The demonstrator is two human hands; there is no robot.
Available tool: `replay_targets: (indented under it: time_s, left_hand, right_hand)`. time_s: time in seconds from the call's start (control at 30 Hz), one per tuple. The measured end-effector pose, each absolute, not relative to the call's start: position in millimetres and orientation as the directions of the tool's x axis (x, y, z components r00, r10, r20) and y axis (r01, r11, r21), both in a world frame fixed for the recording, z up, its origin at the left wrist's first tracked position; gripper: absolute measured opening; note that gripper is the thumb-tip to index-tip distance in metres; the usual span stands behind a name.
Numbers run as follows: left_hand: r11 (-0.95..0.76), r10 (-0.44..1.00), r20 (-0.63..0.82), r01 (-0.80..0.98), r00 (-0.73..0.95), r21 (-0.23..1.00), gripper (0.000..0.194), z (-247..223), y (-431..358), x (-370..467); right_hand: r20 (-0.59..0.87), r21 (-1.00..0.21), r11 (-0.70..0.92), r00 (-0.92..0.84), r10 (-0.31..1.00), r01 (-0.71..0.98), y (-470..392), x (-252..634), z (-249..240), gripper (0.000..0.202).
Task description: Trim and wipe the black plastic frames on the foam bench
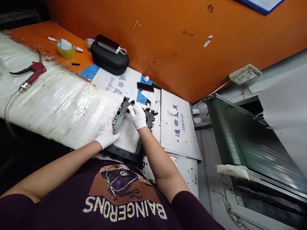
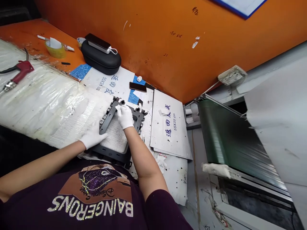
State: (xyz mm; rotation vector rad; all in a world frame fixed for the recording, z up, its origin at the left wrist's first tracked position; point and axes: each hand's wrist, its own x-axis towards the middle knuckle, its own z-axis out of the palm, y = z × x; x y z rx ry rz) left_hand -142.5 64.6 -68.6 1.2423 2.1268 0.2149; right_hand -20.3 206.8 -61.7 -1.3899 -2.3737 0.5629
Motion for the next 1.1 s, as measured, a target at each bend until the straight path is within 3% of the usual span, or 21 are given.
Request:
replay_targets:
  time_s: [0.17,0.37,0.87,1.1]
  left_hand:
    - [0.544,0.823,-0.4,0.762,-0.403,0.351,0.082,-78,54,-129]
    - [0.502,0.855,-0.351,0.776,-0.381,0.382,0.076,-86,59,-129]
    - [0.512,0.846,-0.388,0.76,-0.366,0.399,0.071,-80,58,-131]
    - [0.495,0.862,-0.349,0.763,-0.368,0.416,0.069,-87,58,-131]
  right_hand:
    - [-0.011,-0.222,0.561,-0.577,0.817,0.798,200,-48,-61,0.031]
    - [-0.072,-0.095,0.629,-0.635,0.769,0.772,194,-51,-71,0.037]
    - [-0.018,-0.177,0.61,-0.622,0.783,0.773,199,-52,-92,0.039]
    - [-0.142,-0.035,0.601,-0.599,0.788,0.798,203,-60,-77,0.037]
